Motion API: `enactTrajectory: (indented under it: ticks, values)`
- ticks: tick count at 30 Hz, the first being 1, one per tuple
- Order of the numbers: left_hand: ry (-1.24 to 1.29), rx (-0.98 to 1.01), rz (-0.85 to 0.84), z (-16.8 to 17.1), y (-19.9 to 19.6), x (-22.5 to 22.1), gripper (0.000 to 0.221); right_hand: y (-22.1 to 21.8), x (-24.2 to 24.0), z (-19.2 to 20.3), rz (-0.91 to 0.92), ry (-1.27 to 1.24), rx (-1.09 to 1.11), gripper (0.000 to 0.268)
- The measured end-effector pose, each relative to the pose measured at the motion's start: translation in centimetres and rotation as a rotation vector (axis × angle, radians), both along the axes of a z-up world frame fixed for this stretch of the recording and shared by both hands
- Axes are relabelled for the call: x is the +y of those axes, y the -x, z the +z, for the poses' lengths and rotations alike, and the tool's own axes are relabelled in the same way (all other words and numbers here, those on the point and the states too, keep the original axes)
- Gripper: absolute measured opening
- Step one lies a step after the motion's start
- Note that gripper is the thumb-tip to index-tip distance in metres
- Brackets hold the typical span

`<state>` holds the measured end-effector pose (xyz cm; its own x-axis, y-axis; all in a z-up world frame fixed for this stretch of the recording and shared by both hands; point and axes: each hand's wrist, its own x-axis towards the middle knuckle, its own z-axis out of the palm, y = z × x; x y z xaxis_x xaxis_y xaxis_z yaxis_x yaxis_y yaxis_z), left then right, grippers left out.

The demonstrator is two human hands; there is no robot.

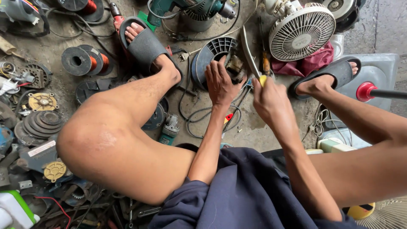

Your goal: Disassembling a transformer core from a motor assembly using a screwdriver

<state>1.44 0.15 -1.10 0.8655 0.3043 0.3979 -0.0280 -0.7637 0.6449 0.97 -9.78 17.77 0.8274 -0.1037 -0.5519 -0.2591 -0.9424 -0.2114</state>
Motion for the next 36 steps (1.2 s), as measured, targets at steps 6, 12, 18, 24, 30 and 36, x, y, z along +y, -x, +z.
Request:
enactTrajectory:
  ticks: [6,12,18,24,30,36]
  values:
    - [-0.048,-0.032,0.058,-0.3,-0.4,-0.5,0.085,-2.6,0.2,-3.8,0.115,-0.088,-0.28,0.05]
    - [0.048,0.057,0.022,0.2,0.2,-0.8,0.095,-0.1,1.2,-4.2,0.085,-0.037,-0.224,0.047]
    - [0.011,0.001,0.063,0.4,-0.3,-0.7,0.089,-1.0,-0.6,-4.7,0.224,-0.065,-0.372,0.05]
    - [0.081,0.038,0.038,1.2,0.4,-0.9,0.1,0.4,-1.2,-10.3,0.569,0.27,-0.476,0.037]
    - [0.019,0.004,0.093,0.6,0.1,-0.9,0.077,-1.4,-1.9,-7.1,0.293,0.0,-0.491,0.051]
    - [-0.026,0.017,0.11,0.4,-0.3,-1.3,0.083,-1.8,0.4,-7.5,0.295,-0.018,-0.523,0.038]
